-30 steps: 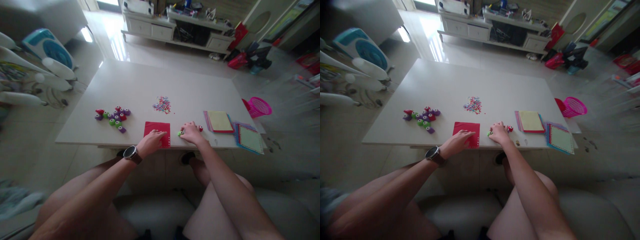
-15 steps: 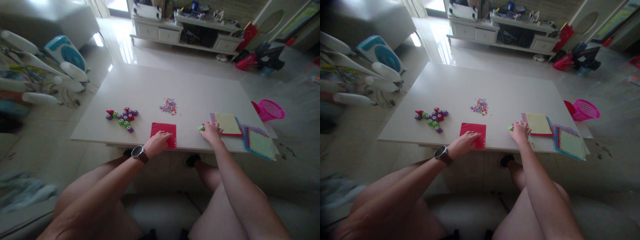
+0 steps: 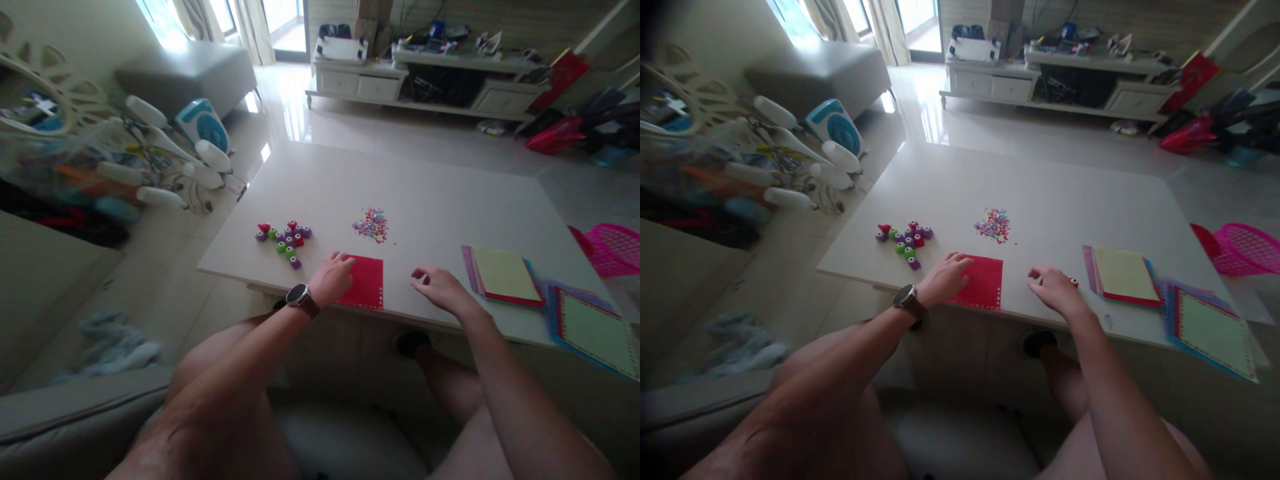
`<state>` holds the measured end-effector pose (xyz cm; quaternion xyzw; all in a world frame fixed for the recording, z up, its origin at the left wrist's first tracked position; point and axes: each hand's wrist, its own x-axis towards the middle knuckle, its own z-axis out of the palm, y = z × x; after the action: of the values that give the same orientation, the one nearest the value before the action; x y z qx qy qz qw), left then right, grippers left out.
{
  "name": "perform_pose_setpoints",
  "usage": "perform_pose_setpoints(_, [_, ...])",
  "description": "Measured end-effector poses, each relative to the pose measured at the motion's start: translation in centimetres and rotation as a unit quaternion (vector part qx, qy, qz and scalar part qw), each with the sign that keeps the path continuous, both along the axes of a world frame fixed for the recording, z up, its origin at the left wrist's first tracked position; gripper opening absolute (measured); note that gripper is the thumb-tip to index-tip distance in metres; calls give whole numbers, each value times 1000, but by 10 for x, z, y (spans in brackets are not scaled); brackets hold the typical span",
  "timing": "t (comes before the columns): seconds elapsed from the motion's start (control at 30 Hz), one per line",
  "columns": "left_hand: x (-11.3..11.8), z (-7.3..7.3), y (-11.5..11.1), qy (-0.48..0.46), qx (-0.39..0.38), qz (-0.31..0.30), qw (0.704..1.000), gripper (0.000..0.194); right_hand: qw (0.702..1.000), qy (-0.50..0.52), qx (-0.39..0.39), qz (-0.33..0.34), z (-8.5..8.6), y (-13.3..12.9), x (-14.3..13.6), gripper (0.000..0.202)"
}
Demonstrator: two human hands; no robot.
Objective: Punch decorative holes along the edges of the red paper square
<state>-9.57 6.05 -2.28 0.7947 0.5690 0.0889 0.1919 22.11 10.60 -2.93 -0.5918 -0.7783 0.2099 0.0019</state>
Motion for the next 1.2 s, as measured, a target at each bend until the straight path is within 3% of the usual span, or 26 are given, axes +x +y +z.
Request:
perform_pose_setpoints(0.23, [-26, 17, 11, 81, -43, 142, 986, 42, 996, -57, -73, -15, 8, -3, 9, 22])
perform_pose_setpoints(0.47, [-59, 23, 24, 143, -105, 256, 950, 64, 995, -55, -78, -4, 15, -8, -9, 20])
perform_pose_setpoints(0.57, [-74, 18, 29, 151, -113, 272, 944, 69, 996, -51, -73, 1, 17, -9, -12, 19])
perform_pose_setpoints(0.77, [-86, 7, 37, 174, -120, 240, 947, 67, 996, -68, -62, -23, 23, -12, -17, 19])
perform_pose_setpoints(1.2, [-92, 7, 43, 170, -121, 257, 943, 64, 996, -49, -66, -18, 23, -13, -18, 18])
